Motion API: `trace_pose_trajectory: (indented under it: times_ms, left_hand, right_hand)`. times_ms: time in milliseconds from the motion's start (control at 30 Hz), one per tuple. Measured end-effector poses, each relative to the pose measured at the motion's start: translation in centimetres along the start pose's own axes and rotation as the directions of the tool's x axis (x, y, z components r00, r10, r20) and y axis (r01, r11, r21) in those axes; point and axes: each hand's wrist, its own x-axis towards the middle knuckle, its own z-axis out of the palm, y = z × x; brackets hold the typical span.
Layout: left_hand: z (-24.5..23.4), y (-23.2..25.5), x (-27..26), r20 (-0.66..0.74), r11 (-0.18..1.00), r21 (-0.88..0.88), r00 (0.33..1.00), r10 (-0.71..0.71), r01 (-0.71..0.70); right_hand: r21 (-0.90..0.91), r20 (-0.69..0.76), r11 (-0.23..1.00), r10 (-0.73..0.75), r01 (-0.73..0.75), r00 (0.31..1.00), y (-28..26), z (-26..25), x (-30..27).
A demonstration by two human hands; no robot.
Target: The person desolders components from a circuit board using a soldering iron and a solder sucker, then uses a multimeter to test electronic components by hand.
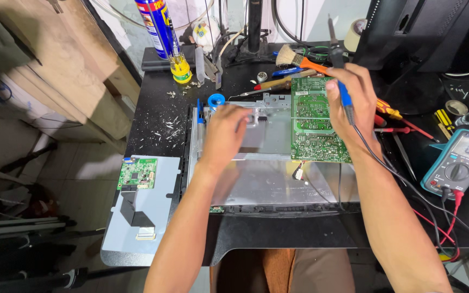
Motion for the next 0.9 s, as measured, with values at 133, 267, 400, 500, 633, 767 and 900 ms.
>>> trace_pose_trajectory:
  times_ms: [133, 267, 400, 500, 633, 767, 900]
  left_hand:
    - [1.6, 1.2, -0.5, 0.162, 0.969, 0.167, 0.974, 0.158, -0.185]
    - [2.2, 1.5, -0.6, 0.216, 0.96, 0.192, 0.963, 0.162, -0.205]
    - [2.3, 1.7, -0.5, 0.238, 0.948, 0.245, 0.96, 0.145, -0.204]
    - [2.2, 1.8, -0.3, 0.267, 0.946, 0.265, 0.957, 0.112, -0.185]
    - [2.3, 1.7, -0.4, 0.294, 0.947, 0.267, 0.951, 0.098, -0.181]
    - [2.3, 1.9, -0.3, 0.29, 0.946, 0.266, 0.951, 0.106, -0.187]
    - [1.9, 2.4, -0.2, 0.288, 0.953, 0.255, 0.954, 0.086, -0.163]
  right_hand:
    - [0.009, 0.003, 1.0, -0.014, 0.014, 1.0, 0.1, 0.1, 0.0]
    - [0.008, -0.005, 1.0, 0.004, -0.004, 1.0, 0.4, 0.2, -0.2]
    - [0.019, -0.011, 1.0, -0.01, 0.01, 1.0, 0.5, 0.4, -0.1]
    - [0.033, -0.02, 0.999, -0.008, 0.008, 1.0, 0.3, 0.4, 0.0]
    - [0.037, -0.003, 0.999, 0.033, -0.033, 0.999, 0.1, 0.2, 0.1]
    - [0.057, -0.004, 0.998, 0.04, -0.04, 0.999, -0.1, 0.1, 0.3]
    - [0.049, -0.014, 0.998, 0.032, -0.031, 0.999, -0.1, 0.0, 0.2]
